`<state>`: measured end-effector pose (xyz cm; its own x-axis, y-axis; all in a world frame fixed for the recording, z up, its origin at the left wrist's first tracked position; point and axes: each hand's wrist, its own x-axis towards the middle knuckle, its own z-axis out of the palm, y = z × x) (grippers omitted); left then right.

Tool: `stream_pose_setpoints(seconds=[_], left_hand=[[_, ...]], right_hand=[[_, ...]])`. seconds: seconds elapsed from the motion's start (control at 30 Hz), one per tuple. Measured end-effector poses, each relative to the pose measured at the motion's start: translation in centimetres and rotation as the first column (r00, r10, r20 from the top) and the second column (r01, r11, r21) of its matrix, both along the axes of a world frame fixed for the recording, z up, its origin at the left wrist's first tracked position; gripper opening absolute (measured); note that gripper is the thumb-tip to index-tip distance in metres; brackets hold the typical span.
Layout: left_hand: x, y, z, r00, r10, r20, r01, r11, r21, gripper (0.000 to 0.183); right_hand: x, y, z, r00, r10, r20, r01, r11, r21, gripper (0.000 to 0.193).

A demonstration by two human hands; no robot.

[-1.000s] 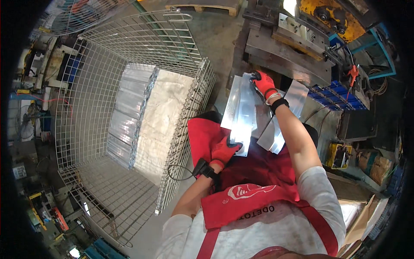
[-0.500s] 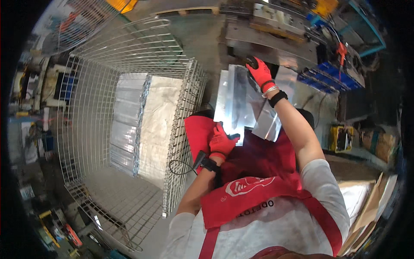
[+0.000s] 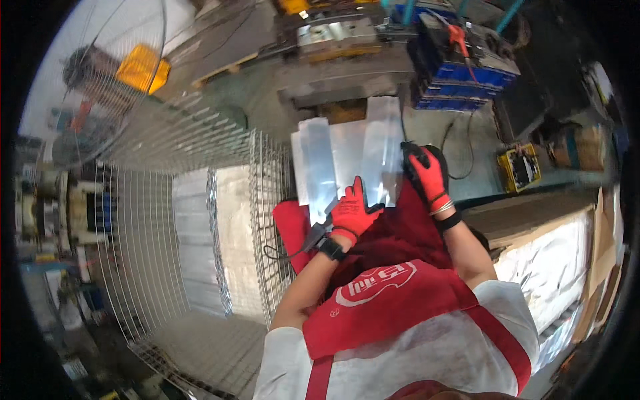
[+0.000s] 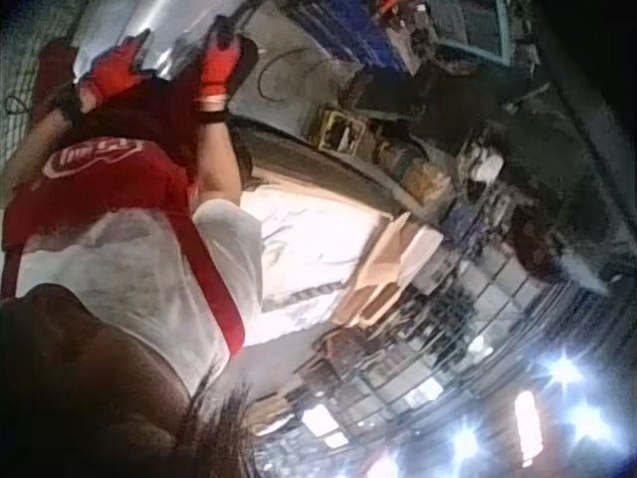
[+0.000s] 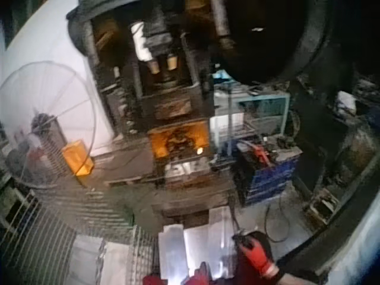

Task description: Picking up metal sheets, inserting them into a stamping machine for processing, and moving finished parts into a storage bin.

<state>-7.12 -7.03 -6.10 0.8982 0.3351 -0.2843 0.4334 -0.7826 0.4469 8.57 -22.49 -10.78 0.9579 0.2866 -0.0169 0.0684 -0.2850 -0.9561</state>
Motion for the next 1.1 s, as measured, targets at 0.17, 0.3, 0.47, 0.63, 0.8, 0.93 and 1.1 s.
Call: stream_pose_setpoints(seconds=[0.17, 0.3, 0.47, 0.63, 0.8, 0.93, 1.1], left_hand=[[3.2, -2.0, -2.2, 0.988, -0.056, -0.146, 0.062, 0.997, 0.035, 0.085], [2.0, 0.4, -5.8, 0.992, -0.07, 0.106, 0.084, 0.987, -0.135, 0.08], [-0.6, 3.2, -4.5, 0.939, 0.317, 0.137, -0.061, 0.543, -0.838, 0.051], [-4.4, 0.7, 5.3, 0.945, 0.087, 0.316, 0.114, 0.816, -0.567, 0.031], [-6.0, 1.5, 3.7, 0.898, -0.03, 0.439, 0.293, 0.785, -0.546, 0.018], [-3.6, 0.9, 5.4, 0.943, -0.201, 0.264, 0.316, 0.787, -0.53, 0.028], [0.2, 0.8, 6.9, 0.953, 0.239, -0.184, 0.001, -0.612, -0.79, 0.05]], right_hand=[[-3.8, -0.6, 0.0, 0.999, -0.003, -0.039, 0.012, 0.968, 0.252, 0.032], [-4.6, -1.3, 3.4, 0.993, 0.105, 0.06, -0.114, 0.976, 0.184, 0.028], [-3.9, -0.4, 2.9, 0.998, 0.04, 0.058, -0.053, 0.967, 0.249, 0.026], [-4.1, 0.5, 5.1, 0.921, 0.215, -0.326, -0.067, 0.91, 0.409, 0.043], [-4.3, 4.2, 4.6, 0.528, 0.835, -0.158, -0.168, 0.285, 0.944, 0.052], [-3.3, 5.5, 8.4, 0.578, 0.8, -0.162, -0.306, 0.396, 0.866, 0.058], [0.8, 8.1, 9.6, 0.858, 0.452, -0.242, -0.158, 0.682, 0.714, 0.012]])
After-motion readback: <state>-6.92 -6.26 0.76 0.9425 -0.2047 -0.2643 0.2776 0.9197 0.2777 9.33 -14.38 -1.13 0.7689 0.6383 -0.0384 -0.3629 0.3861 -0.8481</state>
